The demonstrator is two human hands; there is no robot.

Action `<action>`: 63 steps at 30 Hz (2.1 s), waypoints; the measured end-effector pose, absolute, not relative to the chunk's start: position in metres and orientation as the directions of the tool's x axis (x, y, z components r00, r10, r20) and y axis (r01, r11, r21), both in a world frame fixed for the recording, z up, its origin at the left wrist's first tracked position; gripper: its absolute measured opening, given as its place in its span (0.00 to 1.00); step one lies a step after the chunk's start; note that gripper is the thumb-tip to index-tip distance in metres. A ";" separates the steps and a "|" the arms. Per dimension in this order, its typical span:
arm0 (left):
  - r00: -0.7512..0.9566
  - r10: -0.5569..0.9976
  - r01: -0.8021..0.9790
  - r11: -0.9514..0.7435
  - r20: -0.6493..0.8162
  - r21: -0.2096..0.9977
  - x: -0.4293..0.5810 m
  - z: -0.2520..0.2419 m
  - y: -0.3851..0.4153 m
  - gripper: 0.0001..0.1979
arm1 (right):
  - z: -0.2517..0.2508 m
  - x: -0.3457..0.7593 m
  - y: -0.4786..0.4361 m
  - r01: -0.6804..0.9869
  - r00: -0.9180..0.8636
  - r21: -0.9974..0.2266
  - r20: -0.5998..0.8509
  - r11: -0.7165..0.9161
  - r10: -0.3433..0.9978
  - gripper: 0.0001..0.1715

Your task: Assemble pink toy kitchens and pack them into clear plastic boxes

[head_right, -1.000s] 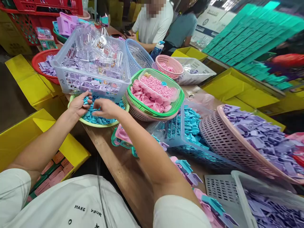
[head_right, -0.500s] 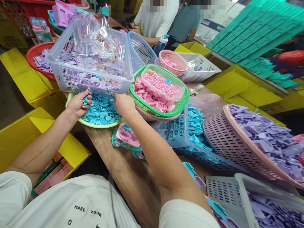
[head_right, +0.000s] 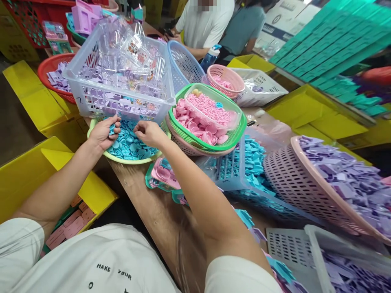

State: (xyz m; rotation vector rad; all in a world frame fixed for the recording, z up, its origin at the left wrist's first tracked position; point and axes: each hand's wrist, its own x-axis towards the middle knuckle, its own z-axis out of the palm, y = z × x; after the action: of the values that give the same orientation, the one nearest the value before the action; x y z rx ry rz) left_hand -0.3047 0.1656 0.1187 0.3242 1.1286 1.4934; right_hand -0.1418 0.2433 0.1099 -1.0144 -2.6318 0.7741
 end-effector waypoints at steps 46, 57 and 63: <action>-0.294 0.904 -0.410 0.175 -0.311 0.895 -0.302 0.108 0.167 0.08 | 0.128 -0.146 0.224 0.553 -0.764 -0.784 -0.343 0.280 0.547 0.13; -0.315 0.894 -0.421 0.170 -0.319 0.891 -0.300 0.111 0.166 0.09 | 0.121 -0.143 0.227 0.592 -0.739 -0.678 -0.242 0.435 0.629 0.07; -0.298 0.899 -0.425 0.176 -0.320 0.888 -0.300 0.113 0.165 0.09 | 0.135 -0.127 0.242 0.251 -0.652 -0.968 -0.189 -0.026 0.735 0.21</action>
State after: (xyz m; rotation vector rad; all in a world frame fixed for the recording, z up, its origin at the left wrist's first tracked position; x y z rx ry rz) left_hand -0.3000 0.1650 0.1135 0.5247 1.2654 1.4265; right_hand -0.1269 0.2416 0.1351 -1.0303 -1.8747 1.7205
